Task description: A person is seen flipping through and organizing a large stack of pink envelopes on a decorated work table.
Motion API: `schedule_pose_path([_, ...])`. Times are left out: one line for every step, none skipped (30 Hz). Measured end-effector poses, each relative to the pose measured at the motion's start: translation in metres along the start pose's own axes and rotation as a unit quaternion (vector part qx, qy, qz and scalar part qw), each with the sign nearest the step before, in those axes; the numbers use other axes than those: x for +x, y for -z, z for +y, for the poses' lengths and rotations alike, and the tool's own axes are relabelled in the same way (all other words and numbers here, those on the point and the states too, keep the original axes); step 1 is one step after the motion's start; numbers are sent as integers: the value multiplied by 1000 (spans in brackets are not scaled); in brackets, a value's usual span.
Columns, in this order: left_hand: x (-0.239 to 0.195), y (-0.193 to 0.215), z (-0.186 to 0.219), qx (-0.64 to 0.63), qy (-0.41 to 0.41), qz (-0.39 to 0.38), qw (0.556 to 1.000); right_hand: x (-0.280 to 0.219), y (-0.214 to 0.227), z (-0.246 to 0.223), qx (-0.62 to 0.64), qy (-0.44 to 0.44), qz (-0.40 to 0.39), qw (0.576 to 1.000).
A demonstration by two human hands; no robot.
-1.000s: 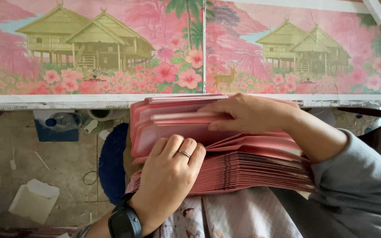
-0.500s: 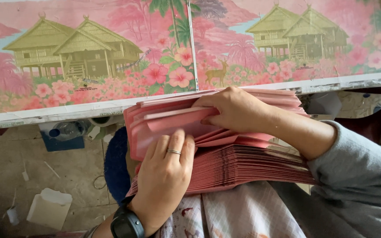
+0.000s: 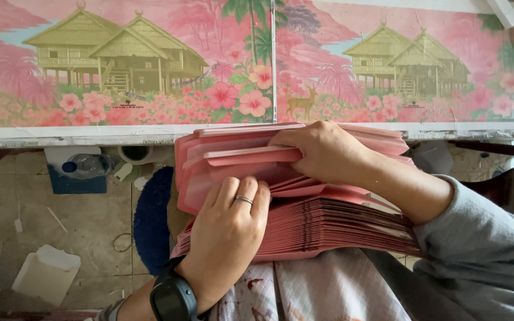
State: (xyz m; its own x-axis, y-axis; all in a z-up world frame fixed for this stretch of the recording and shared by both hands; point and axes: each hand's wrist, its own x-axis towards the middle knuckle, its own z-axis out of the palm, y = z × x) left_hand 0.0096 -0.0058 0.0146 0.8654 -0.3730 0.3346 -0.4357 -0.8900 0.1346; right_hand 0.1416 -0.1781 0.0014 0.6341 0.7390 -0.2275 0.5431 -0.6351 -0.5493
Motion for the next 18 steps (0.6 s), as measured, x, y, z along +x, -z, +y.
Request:
schedule_pose_path([1,-2,1,9,15,20,1000,1,5,-5,-3,-18,-27,999])
schedule_pose_path([1,-4,2,17,33,39,999,2,9,-10,-6,-35,-57,998])
schedule_pose_path([0,-5,3,17,36,38,998,-1,7,-8,-6,-33,-59,998])
schedule_pose_path([0,-7,3,21,37,35,998,-4,7,-4,23,17,-45,999])
schedule_pose_path([1,-9,3,25,39,31,998,-6,8,-1,52,66,-31,996])
schedule_pose_path([2,-6,2,25,41,32,998,-8,15,-1,51,68,-33,996])
schedule_pose_path([2,-3,2,23,37,22,999,-9,22,-1,12,79,-104,991])
schedule_pose_path([3,0,1,19,32,10,999,-11,29,0,-26,88,-175,980])
schedule_pose_path([3,2,1,19,33,10,999,-7,33,-3,-26,89,-176,980])
schedule_pose_path([4,5,1,40,21,0,999,-3,37,-6,21,68,-193,979])
schedule_pose_path([4,7,1,61,9,-9,998,1,41,-8,68,47,-209,974])
schedule_pose_path([3,6,2,61,8,-7,998,2,37,-4,66,47,-207,975])
schedule_pose_path([2,5,3,26,-3,4,1000,3,32,-1,59,34,-189,980])
schedule_pose_path([1,4,4,-7,-13,16,1000,4,29,3,50,23,-170,984])
schedule_pose_path([0,4,5,-5,-13,19,1000,4,25,3,48,25,-168,984])
schedule_pose_path([0,5,5,0,-8,23,1000,4,21,4,39,13,-128,991])
schedule_pose_path([0,5,5,5,-3,27,1000,4,17,4,30,2,-88,996])
schedule_pose_path([-2,2,4,8,-3,29,1000,1,17,2,28,4,-86,996])
